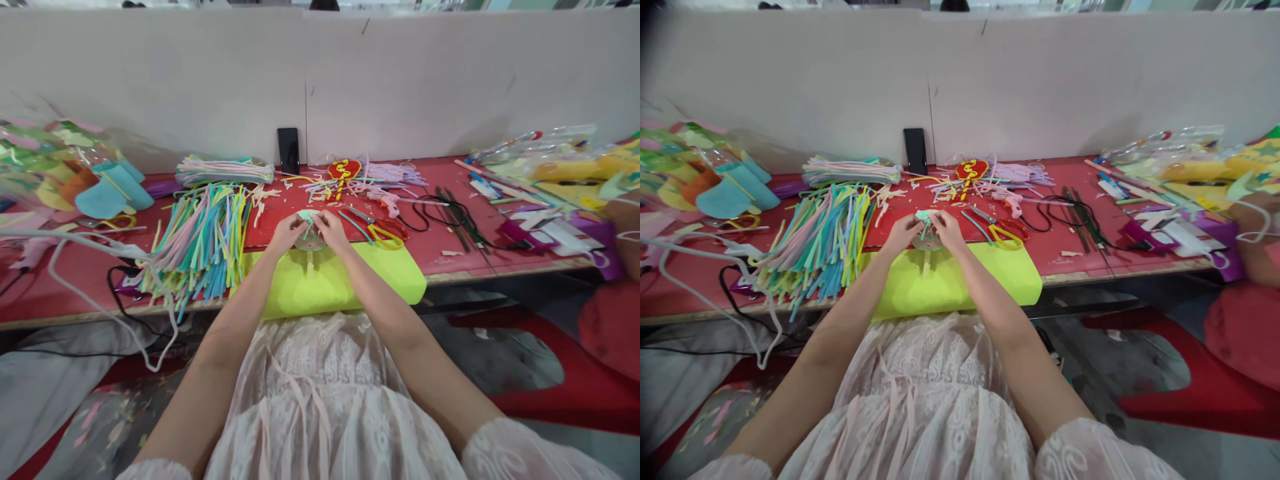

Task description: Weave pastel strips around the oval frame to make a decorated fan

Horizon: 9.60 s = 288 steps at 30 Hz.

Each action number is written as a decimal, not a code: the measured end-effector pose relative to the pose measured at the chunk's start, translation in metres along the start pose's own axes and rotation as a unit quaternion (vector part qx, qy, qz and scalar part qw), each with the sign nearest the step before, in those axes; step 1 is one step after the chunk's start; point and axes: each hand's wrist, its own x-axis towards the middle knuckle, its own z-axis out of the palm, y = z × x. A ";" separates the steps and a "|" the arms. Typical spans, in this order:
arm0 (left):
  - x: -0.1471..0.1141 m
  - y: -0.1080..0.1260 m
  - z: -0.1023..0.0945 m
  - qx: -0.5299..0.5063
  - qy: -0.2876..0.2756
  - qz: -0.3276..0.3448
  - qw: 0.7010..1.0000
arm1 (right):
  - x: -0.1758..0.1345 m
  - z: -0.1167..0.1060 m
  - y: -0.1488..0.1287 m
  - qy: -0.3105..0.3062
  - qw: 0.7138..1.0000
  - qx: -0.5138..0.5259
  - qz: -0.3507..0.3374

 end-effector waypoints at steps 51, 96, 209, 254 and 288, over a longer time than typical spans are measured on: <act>0.007 -0.014 0.003 -0.058 0.065 -0.053 0.995 | 0.000 0.006 0.001 0.063 0.998 0.006 -0.003; 0.004 -0.011 0.002 -0.006 0.077 -0.015 0.997 | -0.003 0.006 0.002 0.021 0.991 -0.116 -0.067; 0.001 -0.005 -0.006 -0.036 -0.027 0.013 0.999 | 0.001 -0.002 0.001 -0.065 0.991 -0.091 -0.069; -0.005 0.006 -0.005 0.037 -0.096 0.061 0.993 | -0.001 -0.002 -0.006 0.001 1.000 0.012 0.012; -0.001 -0.001 0.002 -0.033 -0.039 0.020 0.998 | -0.002 0.003 -0.005 0.000 0.997 0.066 0.025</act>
